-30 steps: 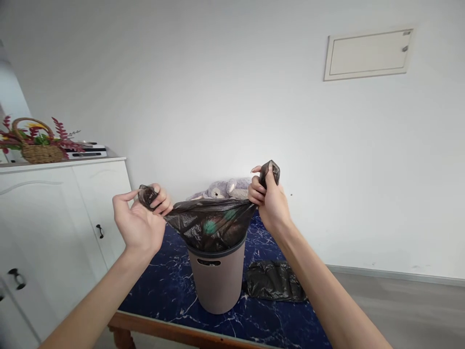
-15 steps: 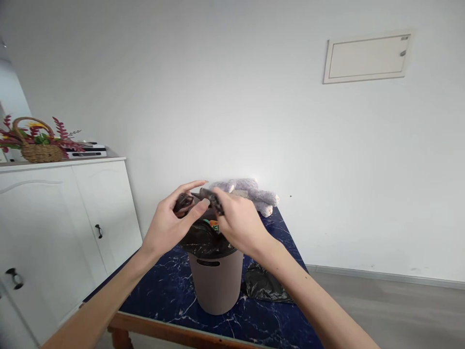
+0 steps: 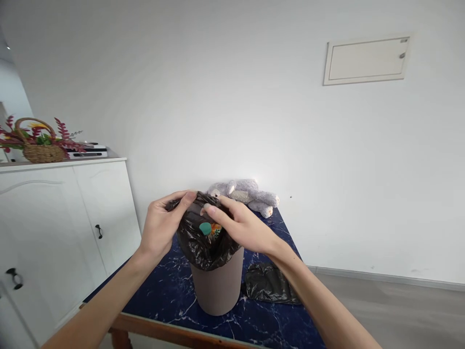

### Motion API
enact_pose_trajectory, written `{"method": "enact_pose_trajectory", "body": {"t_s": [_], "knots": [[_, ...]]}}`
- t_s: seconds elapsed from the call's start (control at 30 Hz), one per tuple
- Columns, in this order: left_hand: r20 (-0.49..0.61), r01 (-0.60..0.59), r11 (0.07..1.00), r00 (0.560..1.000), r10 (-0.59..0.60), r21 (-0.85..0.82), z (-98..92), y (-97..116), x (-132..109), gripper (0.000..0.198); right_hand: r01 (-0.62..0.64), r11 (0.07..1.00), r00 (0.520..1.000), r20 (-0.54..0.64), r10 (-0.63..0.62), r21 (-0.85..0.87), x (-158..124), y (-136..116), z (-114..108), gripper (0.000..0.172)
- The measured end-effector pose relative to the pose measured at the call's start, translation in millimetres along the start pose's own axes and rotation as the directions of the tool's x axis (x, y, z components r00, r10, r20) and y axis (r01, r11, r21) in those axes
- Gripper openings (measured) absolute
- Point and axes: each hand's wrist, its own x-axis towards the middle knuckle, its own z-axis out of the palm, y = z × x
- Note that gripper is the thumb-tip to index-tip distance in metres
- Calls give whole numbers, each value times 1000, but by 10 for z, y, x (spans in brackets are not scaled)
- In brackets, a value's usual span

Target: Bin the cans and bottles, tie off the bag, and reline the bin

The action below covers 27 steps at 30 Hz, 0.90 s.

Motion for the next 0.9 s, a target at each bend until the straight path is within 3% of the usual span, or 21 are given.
{"method": "enact_pose_trajectory", "body": {"t_s": [0.1, 0.2, 0.3, 0.37, 0.5, 0.57, 0.67, 0.73, 0.8, 0.83, 0.9], "knots": [[-6, 47, 997, 999, -47, -60, 4, -3, 2, 36, -30, 991, 999, 31, 26, 127, -45, 126, -74, 28], [-14, 63, 992, 998, -65, -110, 16, 13, -1, 38, -30, 990, 1000, 9, 29, 141, -76, 294, -67, 31], [-15, 78, 992, 997, -80, -101, 23, 41, -5, 39, 42, 972, 998, -63, -28, 232, -72, 458, 29, 39], [-12, 85, 994, 996, -86, -66, 13, 64, -8, 41, 97, 913, 987, -155, -37, 396, -42, 534, 104, 32], [11, 108, 992, 994, -107, -62, -52, 105, 3, 43, 130, 750, 937, -329, 122, 649, 57, 590, 152, 31], [52, 147, 982, 989, -142, -118, -89, 116, 24, 43, 59, 706, 907, -333, 257, 706, 93, 574, 133, 37], [108, 190, 967, 979, -173, -170, -108, 128, 65, 45, -157, 753, 872, -269, 410, 639, 98, 473, 132, 41], [137, 186, 971, 977, -166, -148, -85, 144, 84, 47, -272, 826, 882, -216, 419, 493, 85, 356, 178, 55], [175, 154, 985, 975, -137, -84, -40, 171, 86, 49, -290, 895, 925, -142, 353, 338, 86, 244, 255, 64], [198, 125, 991, 973, -115, -39, -14, 187, 81, 50, -266, 926, 947, -107, 303, 267, 97, 204, 300, 60], [241, 44, 997, 969, -60, 71, 32, 217, 59, 53, -188, 971, 977, -77, 200, 148, 137, 177, 386, 36]]}}
